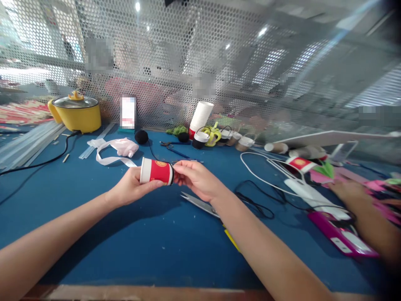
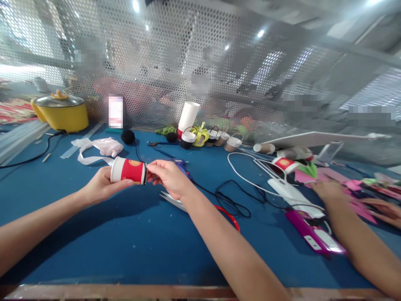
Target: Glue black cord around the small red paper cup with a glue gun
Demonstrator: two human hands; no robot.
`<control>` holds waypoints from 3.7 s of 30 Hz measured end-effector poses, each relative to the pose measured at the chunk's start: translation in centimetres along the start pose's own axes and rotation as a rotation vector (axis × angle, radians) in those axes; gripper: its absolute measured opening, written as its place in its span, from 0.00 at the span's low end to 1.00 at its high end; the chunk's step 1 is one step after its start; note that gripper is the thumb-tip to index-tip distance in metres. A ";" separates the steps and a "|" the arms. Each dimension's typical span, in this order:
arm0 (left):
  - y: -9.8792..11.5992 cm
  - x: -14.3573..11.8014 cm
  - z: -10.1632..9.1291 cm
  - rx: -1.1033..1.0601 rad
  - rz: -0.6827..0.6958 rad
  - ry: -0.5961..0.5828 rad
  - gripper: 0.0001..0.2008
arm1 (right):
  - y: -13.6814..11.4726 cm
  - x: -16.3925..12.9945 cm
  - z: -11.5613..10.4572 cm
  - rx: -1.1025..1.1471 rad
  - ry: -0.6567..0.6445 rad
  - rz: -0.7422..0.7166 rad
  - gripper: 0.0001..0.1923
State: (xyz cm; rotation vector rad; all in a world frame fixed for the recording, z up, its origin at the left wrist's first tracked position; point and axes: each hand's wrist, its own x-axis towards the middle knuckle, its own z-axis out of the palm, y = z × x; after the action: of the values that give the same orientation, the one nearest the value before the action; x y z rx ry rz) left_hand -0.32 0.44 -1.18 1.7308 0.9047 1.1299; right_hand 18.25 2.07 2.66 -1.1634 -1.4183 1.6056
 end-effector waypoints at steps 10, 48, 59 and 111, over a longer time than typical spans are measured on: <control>-0.2 0.4 0.2 -0.485 -0.399 0.018 0.17 | 0.8 -0.4 0.3 -0.340 0.086 -0.147 0.11; -0.9 0.4 0.8 -0.310 -0.539 0.106 0.14 | 3.5 4.7 -9.0 -1.070 0.533 0.011 0.09; -1.0 0.6 0.4 -0.267 -0.517 0.126 0.16 | -1.3 -2.0 -4.2 -0.508 0.210 -0.064 0.07; -1.7 0.8 0.0 -0.083 -0.519 0.083 0.15 | -0.9 -4.7 -1.6 -0.909 0.140 0.031 0.14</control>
State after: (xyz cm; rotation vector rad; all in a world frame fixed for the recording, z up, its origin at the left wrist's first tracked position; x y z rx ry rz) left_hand -0.26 1.83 -2.45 1.2814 1.2491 0.8788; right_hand 21.37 -1.49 4.42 -1.7400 -2.1108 0.8365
